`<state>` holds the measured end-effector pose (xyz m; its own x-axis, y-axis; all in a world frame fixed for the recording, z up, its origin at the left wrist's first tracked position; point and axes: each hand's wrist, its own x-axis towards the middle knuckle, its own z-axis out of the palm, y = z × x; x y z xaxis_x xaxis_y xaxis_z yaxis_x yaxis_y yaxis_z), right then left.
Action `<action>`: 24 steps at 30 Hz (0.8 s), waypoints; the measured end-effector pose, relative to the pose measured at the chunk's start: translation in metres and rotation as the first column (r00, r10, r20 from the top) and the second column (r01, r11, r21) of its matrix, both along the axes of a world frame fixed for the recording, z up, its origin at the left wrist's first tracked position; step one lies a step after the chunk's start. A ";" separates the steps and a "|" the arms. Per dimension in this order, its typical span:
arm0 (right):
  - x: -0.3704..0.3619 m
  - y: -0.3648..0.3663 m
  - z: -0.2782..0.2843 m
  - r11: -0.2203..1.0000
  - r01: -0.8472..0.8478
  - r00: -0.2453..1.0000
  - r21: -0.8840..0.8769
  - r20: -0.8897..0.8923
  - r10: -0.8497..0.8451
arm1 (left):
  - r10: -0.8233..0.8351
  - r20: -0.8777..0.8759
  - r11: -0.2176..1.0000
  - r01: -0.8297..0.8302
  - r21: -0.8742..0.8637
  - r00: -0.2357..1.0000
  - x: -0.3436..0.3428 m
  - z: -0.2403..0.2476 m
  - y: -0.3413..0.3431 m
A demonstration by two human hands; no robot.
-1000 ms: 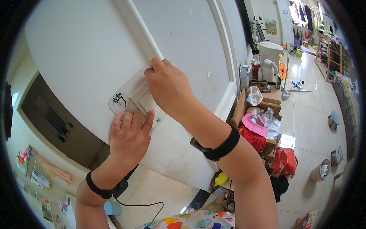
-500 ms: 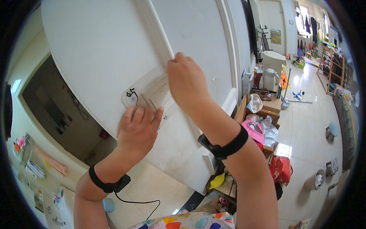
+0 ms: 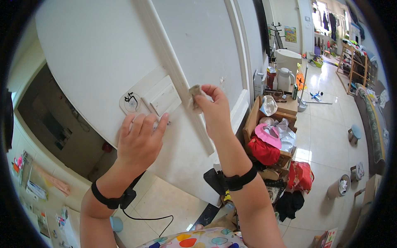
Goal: The person wipes a specific area on a white door with a tissue. They then move to a bathroom sink, wet the tissue under running water, and return to the door to continue wiping the same area.
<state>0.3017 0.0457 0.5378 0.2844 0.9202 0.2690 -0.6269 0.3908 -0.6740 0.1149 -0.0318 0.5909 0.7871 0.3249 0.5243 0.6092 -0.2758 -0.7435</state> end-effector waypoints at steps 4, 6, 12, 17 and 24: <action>-0.016 0.002 -0.007 0.982 0.129 0.982 0.138 0.120 -0.146 | -0.012 0.032 0.998 0.010 0.058 0.999 0.001 -0.001 -0.002; -0.024 0.005 -0.002 0.951 0.270 0.922 0.150 0.243 -0.300 | 0.026 0.017 0.998 -0.027 0.053 1.000 0.001 -0.001 -0.001; -0.036 0.012 -0.002 0.894 0.428 0.840 0.134 0.306 -0.448 | 0.062 -0.191 0.997 -0.068 -0.024 0.980 -0.002 0.002 0.002; -0.040 0.009 -0.011 0.891 0.416 0.886 0.182 0.140 -0.442 | 0.119 -0.239 0.992 -0.127 -0.018 0.964 -0.003 0.001 0.000; -0.057 0.016 0.000 0.724 0.518 0.705 0.457 0.252 -0.663 | 0.101 -0.258 0.993 -0.114 -0.036 0.961 -0.002 0.003 0.001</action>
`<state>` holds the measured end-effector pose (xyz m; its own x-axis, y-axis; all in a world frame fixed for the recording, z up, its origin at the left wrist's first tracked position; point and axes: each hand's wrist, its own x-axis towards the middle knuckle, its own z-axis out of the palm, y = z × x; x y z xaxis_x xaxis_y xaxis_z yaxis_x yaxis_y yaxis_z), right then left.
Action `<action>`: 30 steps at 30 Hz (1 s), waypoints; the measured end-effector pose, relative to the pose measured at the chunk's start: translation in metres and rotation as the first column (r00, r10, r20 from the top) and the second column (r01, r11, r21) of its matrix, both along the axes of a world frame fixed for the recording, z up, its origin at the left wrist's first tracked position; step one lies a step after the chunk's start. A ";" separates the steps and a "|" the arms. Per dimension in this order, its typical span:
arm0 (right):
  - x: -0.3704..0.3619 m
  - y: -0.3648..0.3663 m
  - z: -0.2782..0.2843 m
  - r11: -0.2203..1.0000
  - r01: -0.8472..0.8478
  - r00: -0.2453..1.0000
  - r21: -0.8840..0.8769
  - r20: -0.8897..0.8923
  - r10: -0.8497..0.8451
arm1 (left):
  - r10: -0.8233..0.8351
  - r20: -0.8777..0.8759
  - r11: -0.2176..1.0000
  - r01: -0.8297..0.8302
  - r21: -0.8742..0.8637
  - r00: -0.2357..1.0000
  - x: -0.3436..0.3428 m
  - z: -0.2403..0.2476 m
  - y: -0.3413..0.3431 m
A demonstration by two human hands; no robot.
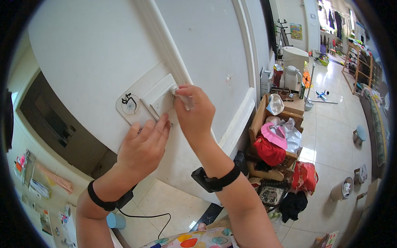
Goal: The person wipes a specific area on a white door with a tissue. They then move to a bathroom sink, wet the tissue under running water, and return to the door to continue wiping the same area.
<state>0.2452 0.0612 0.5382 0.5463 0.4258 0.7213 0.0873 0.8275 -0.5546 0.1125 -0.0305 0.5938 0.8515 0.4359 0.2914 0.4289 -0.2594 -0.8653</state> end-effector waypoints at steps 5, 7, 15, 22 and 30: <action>-0.015 -0.017 -0.005 0.988 0.105 0.983 0.117 0.137 -0.121 | 0.011 0.013 0.999 -0.011 -0.032 1.000 -0.001 0.000 -0.001; -0.014 -0.018 -0.007 0.978 0.029 0.979 0.208 0.191 -0.070 | 0.042 0.033 0.993 -0.038 -0.109 0.999 -0.001 -0.001 -0.001; -0.007 0.006 0.009 0.981 0.189 0.982 0.038 -0.011 -0.189 | -0.047 0.074 0.998 0.050 -0.034 0.996 0.000 0.001 0.003; -0.006 -0.001 0.004 0.961 0.179 0.967 0.210 0.145 -0.212 | -0.017 0.085 0.998 0.023 -0.065 0.996 0.000 0.001 0.002; -0.007 -0.001 0.004 0.887 0.067 0.975 0.457 0.158 -0.154 | -0.015 0.095 0.998 0.022 -0.067 0.995 0.001 0.001 0.001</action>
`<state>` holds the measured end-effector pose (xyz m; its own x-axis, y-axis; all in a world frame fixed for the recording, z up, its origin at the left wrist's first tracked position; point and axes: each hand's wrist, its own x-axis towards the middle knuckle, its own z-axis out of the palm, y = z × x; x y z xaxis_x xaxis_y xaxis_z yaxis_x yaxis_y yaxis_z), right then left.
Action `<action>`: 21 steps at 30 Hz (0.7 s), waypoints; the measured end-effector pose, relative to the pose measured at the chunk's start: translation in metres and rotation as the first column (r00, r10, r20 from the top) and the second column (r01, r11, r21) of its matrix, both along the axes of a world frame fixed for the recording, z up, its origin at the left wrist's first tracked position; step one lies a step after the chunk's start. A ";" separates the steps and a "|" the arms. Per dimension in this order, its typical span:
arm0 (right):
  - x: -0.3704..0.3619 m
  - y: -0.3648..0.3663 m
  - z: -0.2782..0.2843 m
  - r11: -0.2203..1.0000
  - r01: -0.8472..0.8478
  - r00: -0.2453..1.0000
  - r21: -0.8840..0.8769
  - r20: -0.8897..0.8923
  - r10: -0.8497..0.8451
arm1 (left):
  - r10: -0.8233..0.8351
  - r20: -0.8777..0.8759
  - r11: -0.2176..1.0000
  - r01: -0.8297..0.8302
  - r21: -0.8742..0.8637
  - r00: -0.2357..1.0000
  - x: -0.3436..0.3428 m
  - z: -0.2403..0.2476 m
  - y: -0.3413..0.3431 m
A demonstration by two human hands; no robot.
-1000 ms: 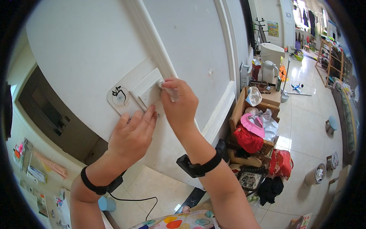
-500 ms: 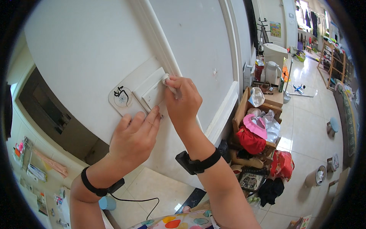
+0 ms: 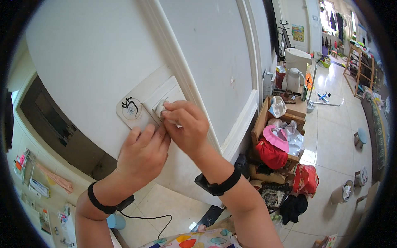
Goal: The person wipes a specific area on a white door with a tissue. They then move to a bathroom sink, wet the tissue under running water, and return to the door to continue wiping the same area.
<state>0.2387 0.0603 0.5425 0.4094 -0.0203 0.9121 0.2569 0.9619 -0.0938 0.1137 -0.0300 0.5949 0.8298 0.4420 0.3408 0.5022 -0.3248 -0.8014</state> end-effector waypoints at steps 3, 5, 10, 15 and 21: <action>0.007 0.003 0.000 0.971 0.061 0.996 -0.231 -0.044 -0.073 | -0.033 0.003 0.999 0.033 0.013 0.999 0.000 0.000 0.002; 0.009 0.009 0.001 0.921 0.033 0.986 -0.388 -0.139 -0.094 | -0.049 0.002 0.999 0.049 0.022 0.999 0.000 0.001 0.002; 0.005 0.010 -0.008 0.990 0.114 0.993 -0.084 -0.012 -0.115 | -0.014 0.026 1.000 0.015 -0.012 1.000 0.000 0.000 0.000; 0.005 0.010 -0.007 0.964 0.119 0.991 -0.239 -0.026 -0.129 | -0.033 0.004 0.999 0.033 0.013 0.999 0.000 0.000 0.001; 0.005 0.007 -0.006 0.996 0.079 0.997 -0.039 -0.015 -0.079 | -0.028 0.013 0.999 0.027 0.025 1.000 0.000 0.000 0.001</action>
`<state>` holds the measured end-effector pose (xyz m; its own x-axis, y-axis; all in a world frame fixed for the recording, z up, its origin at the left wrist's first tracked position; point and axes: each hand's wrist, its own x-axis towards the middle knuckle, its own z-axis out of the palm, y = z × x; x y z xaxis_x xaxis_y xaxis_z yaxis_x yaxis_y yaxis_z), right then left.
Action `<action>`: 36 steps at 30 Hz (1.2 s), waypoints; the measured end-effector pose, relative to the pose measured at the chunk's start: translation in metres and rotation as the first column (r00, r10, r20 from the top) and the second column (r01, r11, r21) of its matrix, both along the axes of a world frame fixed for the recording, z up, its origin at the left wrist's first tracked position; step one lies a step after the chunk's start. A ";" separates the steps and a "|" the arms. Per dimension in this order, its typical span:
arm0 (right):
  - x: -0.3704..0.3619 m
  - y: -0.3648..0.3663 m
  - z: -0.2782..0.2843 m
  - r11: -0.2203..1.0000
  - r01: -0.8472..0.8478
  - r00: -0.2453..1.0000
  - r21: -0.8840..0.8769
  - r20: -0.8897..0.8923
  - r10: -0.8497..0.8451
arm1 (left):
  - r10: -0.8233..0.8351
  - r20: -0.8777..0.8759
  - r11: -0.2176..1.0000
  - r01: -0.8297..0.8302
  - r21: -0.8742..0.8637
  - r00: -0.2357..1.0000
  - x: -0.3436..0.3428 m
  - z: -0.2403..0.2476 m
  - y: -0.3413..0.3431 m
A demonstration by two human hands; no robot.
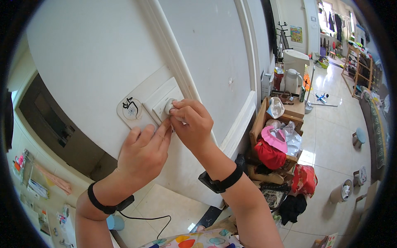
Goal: The person wipes a specific area on a white door with a tissue. They then move to a bathroom sink, wet the tissue under running water, and return to the door to continue wiping the same area.
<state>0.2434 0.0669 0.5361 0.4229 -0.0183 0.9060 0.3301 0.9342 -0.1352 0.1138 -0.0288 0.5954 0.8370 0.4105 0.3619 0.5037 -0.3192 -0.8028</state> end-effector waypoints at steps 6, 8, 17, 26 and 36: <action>0.005 0.010 -0.002 0.958 0.011 0.997 -0.287 -0.074 -0.034 | -0.012 -0.006 1.000 0.012 0.000 1.000 -0.001 -0.001 0.001; 0.005 0.011 -0.003 0.973 0.053 0.995 -0.226 -0.068 -0.070 | -0.011 -0.005 1.000 0.010 -0.012 1.000 -0.001 0.000 0.001; 0.009 0.014 0.002 0.969 -0.001 0.999 -0.248 -0.052 -0.012 | 0.015 -0.025 1.000 -0.015 -0.003 1.000 -0.001 -0.001 0.000; 0.001 0.010 -0.004 0.976 0.042 0.996 -0.215 -0.072 -0.059 | 0.017 -0.014 1.000 -0.017 -0.010 1.000 -0.003 0.000 0.001; -0.010 -0.013 0.003 0.996 -0.081 0.995 -0.028 0.059 0.082 | 0.021 0.014 0.999 -0.020 -0.048 1.000 -0.003 0.000 -0.001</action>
<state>0.2336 0.0538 0.5395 0.3664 0.0377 0.9297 0.2611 0.9549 -0.1416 0.1112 -0.0301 0.5954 0.8231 0.4448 0.3532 0.5219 -0.3469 -0.7793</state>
